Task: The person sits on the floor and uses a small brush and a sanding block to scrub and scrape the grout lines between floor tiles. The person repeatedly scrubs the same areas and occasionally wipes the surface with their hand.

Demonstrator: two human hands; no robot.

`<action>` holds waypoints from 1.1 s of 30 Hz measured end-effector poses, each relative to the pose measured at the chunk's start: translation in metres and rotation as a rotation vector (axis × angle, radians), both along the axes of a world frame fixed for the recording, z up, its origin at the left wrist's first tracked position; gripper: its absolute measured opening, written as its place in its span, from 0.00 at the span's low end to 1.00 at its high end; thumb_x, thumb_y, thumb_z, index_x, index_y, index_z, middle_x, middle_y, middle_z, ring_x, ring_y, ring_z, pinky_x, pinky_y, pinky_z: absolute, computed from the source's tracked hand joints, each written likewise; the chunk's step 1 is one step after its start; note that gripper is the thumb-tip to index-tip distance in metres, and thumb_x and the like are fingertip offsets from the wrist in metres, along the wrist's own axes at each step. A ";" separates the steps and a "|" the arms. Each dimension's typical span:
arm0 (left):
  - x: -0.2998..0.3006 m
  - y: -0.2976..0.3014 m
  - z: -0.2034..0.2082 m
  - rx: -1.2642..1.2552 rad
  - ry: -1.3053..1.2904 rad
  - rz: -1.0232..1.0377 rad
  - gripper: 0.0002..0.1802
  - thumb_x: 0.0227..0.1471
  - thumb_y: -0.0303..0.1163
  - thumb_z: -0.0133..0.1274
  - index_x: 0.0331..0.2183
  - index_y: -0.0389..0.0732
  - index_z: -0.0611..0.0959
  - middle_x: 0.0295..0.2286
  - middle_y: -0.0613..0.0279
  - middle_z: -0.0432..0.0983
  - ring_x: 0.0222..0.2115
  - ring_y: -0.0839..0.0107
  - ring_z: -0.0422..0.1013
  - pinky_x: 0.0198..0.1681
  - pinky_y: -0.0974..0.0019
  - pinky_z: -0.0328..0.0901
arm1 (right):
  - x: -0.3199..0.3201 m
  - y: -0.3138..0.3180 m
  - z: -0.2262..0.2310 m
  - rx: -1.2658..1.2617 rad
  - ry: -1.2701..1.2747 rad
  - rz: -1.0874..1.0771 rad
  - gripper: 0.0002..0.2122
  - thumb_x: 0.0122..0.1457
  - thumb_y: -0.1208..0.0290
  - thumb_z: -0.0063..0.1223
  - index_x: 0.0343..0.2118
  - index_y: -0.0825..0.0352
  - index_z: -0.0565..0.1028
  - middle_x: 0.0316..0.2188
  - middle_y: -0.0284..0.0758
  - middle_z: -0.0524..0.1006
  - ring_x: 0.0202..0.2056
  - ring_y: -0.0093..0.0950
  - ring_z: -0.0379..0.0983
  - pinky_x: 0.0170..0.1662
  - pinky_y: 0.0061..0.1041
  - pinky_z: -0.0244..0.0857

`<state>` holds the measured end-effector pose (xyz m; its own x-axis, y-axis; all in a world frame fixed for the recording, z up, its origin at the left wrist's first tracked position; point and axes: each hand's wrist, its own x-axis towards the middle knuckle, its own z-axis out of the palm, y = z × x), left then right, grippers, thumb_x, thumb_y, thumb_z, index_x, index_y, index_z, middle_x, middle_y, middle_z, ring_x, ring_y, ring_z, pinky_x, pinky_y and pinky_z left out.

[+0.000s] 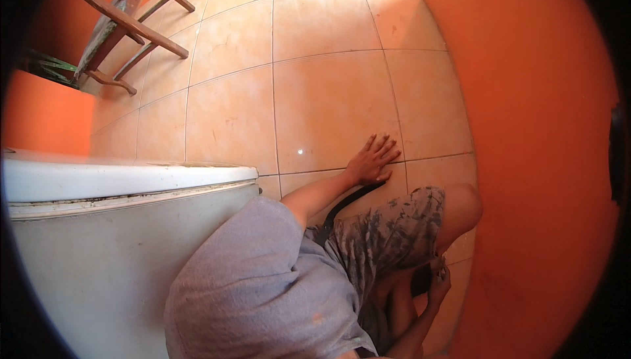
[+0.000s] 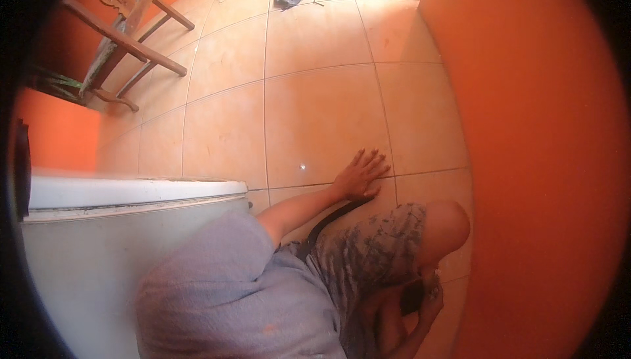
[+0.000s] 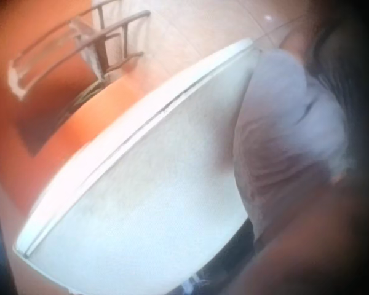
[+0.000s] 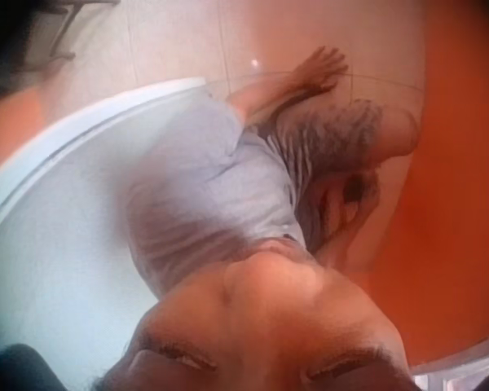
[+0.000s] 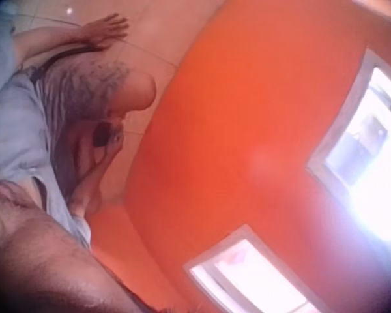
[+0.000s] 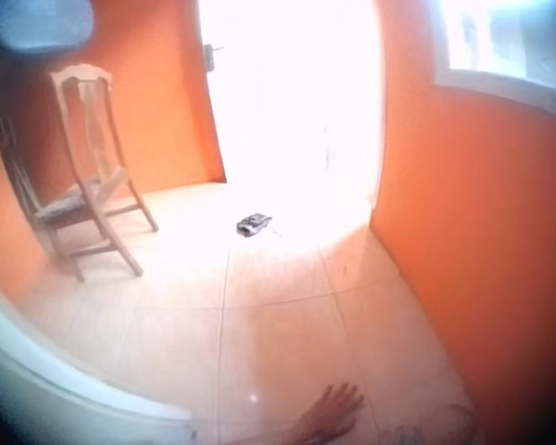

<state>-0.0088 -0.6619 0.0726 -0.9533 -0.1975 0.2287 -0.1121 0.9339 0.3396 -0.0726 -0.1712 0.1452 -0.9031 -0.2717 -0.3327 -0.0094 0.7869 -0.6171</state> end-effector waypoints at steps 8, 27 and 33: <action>0.002 -0.003 -0.002 0.005 -0.037 -0.003 0.36 0.57 0.53 0.45 0.62 0.47 0.67 0.65 0.50 0.54 0.68 0.49 0.43 0.69 0.39 0.35 | -0.015 -0.003 0.048 0.077 0.458 0.139 0.23 0.60 0.76 0.47 0.60 0.69 0.68 0.50 0.48 0.76 0.38 0.34 0.76 0.44 0.30 0.68; 0.001 0.005 -0.002 0.037 -0.023 0.054 0.36 0.56 0.54 0.46 0.63 0.51 0.67 0.65 0.55 0.55 0.68 0.54 0.45 0.70 0.42 0.36 | -0.035 -0.052 0.088 0.353 -0.354 0.009 0.23 0.63 0.81 0.44 0.62 0.67 0.65 0.55 0.42 0.73 0.53 0.34 0.71 0.54 0.28 0.62; -0.010 0.000 0.001 0.043 -0.006 0.015 0.35 0.55 0.52 0.49 0.61 0.52 0.69 0.63 0.55 0.58 0.67 0.52 0.48 0.69 0.40 0.40 | -0.017 0.036 -0.005 0.221 -0.066 0.151 0.24 0.64 0.74 0.47 0.64 0.61 0.63 0.44 0.42 0.75 0.37 0.32 0.74 0.41 0.30 0.69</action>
